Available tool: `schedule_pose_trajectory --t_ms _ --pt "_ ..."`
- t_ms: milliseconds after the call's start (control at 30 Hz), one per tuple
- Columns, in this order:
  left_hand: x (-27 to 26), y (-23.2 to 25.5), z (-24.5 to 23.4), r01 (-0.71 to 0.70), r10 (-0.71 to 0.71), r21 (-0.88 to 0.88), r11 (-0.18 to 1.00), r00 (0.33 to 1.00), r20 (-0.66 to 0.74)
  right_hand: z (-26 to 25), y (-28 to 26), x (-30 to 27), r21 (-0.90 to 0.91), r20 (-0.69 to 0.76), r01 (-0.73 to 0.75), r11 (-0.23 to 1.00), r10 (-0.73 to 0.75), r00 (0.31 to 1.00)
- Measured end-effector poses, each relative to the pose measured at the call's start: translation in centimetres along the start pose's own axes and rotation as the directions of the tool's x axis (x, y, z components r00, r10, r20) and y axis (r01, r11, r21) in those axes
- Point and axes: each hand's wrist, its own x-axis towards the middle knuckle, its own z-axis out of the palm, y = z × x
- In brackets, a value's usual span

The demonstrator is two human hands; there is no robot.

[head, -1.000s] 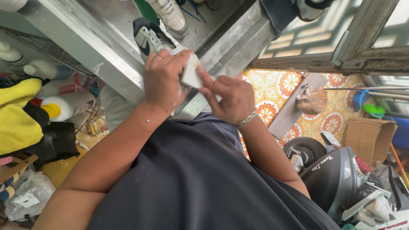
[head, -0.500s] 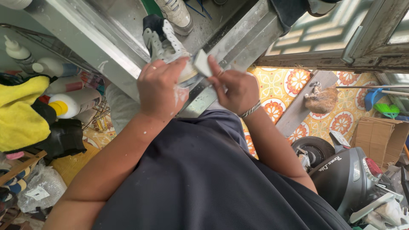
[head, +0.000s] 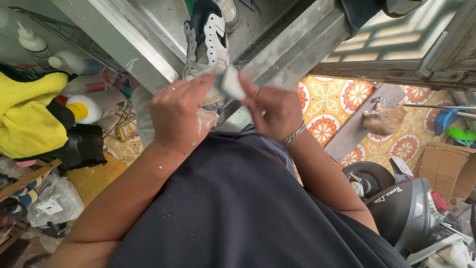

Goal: The person scrubs a white and black sneaker with a brush and soapy water, focusing on the upper, sides, and sole. They then rinse the shoe under a running tap to remove the soap and dirt.

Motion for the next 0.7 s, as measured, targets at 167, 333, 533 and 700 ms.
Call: schedule_pose_trajectory --t_ms 167,333,533,700 --pt "-0.1 -0.2 0.5 0.016 -0.016 0.016 1.000 1.000 -0.026 -0.9 -2.1 -0.5 -0.040 0.071 0.050 0.998 -0.047 0.996" --pt "-0.4 -0.2 -0.6 0.016 -0.015 -0.009 1.000 1.000 0.007 -0.9 -0.7 0.7 -0.032 0.036 -0.036 0.999 0.037 0.999" --pt "-1.4 -0.7 -1.1 0.020 -0.019 0.038 0.999 0.999 -0.026 0.2 -2.4 -0.5 0.028 0.086 0.032 0.999 -0.034 0.996" --pt "-1.5 -0.8 -1.4 0.040 -0.039 0.042 0.998 0.999 -0.022 0.3 -1.6 0.5 0.015 0.042 0.064 0.998 -0.064 0.997"
